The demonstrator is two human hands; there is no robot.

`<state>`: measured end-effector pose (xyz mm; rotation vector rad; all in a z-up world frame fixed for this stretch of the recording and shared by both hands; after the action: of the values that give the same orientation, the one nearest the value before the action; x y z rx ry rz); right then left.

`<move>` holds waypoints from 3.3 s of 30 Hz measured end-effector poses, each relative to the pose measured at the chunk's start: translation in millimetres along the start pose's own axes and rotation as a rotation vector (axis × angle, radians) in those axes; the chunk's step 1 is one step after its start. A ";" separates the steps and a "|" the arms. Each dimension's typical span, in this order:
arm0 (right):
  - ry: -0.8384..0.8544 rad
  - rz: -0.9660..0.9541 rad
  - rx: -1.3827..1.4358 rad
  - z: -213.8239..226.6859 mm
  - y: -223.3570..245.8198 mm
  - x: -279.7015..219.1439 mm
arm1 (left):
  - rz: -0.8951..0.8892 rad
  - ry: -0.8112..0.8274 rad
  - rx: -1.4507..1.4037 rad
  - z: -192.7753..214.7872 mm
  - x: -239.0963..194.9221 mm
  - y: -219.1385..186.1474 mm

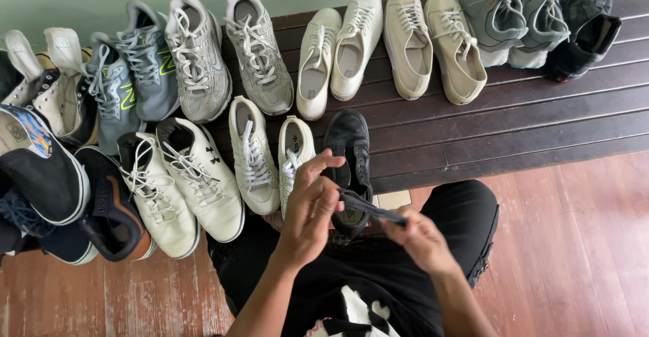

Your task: The person sits on the floor and threads a black shoelace through the eyelets of a black shoe. They pull the lace tight and tie it into a knot, then place the shoe on a wooden bench next to other shoes.

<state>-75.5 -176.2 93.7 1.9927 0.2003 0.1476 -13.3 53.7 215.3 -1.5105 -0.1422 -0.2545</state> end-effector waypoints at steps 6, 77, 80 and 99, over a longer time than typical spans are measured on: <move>-0.272 0.269 0.230 19.4 48.4 20.3 | 0.641 -0.056 -0.531 -32.8 -44.4 70.8; -0.058 -0.589 -1.454 -40.0 -48.1 68.2 | -0.177 -0.110 0.633 -7.8 54.5 127.6; -0.077 -0.441 -1.249 -82.1 7.4 72.5 | -0.151 -0.169 0.505 2.2 38.7 116.8; 0.334 -0.392 -1.628 -12.0 -133.5 95.6 | 0.476 -0.008 0.399 18.4 -80.3 128.0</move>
<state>5.8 -91.1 -21.5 0.2856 0.4767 0.2680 -57.2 83.5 72.7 -1.1078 0.1541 0.1561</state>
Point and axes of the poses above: each hand's wrist, its own x-axis towards the middle knuckle, its own z-axis out of the back of the hand, y = z × x, the point moved 3 cm from there along x, towards the middle knuckle, and after that the axes turned 10 degrees about -y, right-handed, at the moved point
